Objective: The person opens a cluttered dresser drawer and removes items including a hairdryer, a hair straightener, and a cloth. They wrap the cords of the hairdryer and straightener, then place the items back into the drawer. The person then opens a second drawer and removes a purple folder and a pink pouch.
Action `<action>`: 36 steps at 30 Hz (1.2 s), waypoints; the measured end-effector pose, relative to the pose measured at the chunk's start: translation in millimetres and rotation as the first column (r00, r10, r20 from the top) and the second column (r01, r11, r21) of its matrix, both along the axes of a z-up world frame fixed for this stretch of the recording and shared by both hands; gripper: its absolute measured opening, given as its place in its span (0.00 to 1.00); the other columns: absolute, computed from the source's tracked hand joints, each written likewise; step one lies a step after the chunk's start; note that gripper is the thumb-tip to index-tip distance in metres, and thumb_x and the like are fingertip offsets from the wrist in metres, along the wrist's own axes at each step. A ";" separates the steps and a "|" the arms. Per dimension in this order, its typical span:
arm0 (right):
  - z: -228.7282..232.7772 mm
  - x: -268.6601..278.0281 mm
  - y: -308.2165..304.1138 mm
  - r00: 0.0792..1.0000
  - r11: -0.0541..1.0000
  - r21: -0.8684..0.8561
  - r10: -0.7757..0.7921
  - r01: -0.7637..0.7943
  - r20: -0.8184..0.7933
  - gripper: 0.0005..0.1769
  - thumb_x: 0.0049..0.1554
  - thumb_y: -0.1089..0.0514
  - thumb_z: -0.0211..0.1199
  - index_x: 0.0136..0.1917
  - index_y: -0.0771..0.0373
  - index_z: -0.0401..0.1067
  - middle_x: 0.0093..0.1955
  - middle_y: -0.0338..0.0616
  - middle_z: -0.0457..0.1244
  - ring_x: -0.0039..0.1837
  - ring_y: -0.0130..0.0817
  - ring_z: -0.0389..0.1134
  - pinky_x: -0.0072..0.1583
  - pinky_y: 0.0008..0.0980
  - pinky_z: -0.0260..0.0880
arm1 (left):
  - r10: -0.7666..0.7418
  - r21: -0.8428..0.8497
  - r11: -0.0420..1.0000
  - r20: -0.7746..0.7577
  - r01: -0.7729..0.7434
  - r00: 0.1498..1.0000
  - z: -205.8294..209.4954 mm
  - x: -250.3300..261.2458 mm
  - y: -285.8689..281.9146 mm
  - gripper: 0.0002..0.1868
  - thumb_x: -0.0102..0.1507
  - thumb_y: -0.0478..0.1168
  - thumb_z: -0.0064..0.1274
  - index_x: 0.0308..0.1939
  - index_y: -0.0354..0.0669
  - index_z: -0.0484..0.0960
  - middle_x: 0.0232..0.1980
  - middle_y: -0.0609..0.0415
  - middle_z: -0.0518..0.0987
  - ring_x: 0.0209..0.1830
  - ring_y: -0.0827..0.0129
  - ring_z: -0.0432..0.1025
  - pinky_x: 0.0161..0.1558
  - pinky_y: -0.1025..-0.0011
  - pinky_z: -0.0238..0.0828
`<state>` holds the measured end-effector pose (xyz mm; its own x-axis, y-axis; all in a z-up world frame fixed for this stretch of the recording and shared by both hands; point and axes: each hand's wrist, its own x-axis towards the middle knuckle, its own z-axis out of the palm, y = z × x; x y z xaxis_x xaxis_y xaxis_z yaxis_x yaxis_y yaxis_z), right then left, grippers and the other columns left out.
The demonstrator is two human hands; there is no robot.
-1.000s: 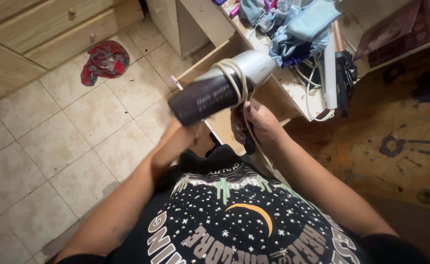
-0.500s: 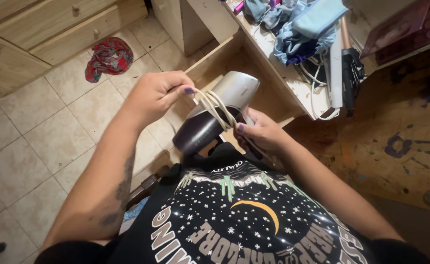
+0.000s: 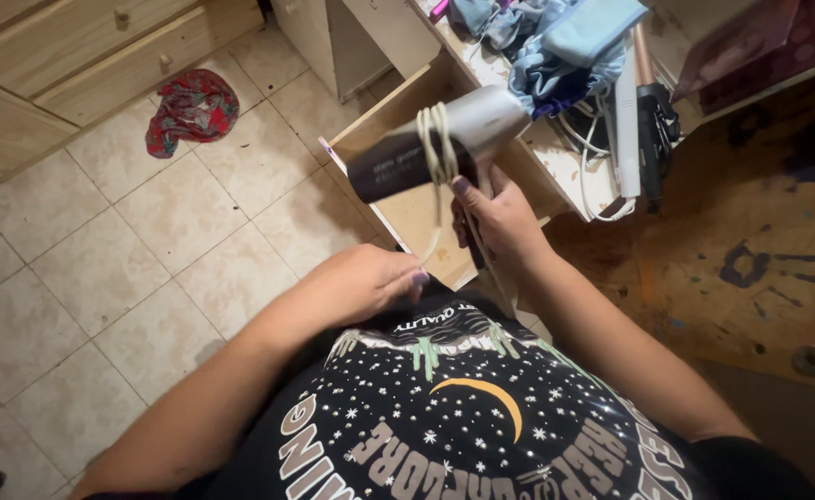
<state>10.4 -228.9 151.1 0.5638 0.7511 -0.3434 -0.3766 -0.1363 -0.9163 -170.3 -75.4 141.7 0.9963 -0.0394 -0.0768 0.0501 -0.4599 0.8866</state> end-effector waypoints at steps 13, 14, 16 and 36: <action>-5.6 1.9 -19.3 0.836 0.845 0.308 0.507 -0.436 -0.207 0.30 0.60 0.32 0.60 0.51 0.62 0.63 0.31 0.38 0.58 0.29 0.26 0.60 0.32 0.25 0.63 | 0.226 -0.580 0.794 -0.001 -0.185 0.974 -28.2 27.6 84.8 0.17 0.76 0.48 0.45 0.44 0.39 0.81 0.33 0.64 0.74 0.32 0.78 0.63 0.36 0.76 0.61; -5.1 1.7 -21.3 0.826 0.849 0.353 0.495 -0.393 -0.271 0.31 0.62 0.31 0.59 0.50 0.63 0.64 0.31 0.38 0.57 0.30 0.25 0.59 0.33 0.25 0.62 | 0.230 -0.611 0.773 0.020 -0.170 0.973 -42.3 26.3 76.5 0.16 0.75 0.48 0.44 0.46 0.39 0.81 0.37 0.66 0.77 0.36 0.79 0.67 0.40 0.77 0.65; -2.2 2.2 -25.3 0.791 0.854 0.431 0.468 -0.291 -0.393 0.34 0.65 0.30 0.58 0.48 0.66 0.64 0.32 0.37 0.55 0.30 0.24 0.58 0.34 0.24 0.60 | 0.240 -0.638 0.744 -0.021 -0.198 0.970 -62.8 25.2 63.4 0.16 0.74 0.48 0.44 0.46 0.39 0.80 0.37 0.67 0.78 0.35 0.79 0.67 0.39 0.77 0.66; -31.4 -14.5 -12.3 0.986 0.983 0.165 0.048 -0.075 0.159 0.11 0.70 0.58 0.54 0.62 0.64 0.62 0.40 0.41 0.62 0.35 0.28 0.63 0.37 0.28 0.69 | 0.270 0.009 0.959 0.279 -0.284 0.921 69.6 16.2 4.7 0.12 0.71 0.44 0.50 0.40 0.41 0.82 0.27 0.50 0.78 0.25 0.60 0.74 0.32 0.64 0.71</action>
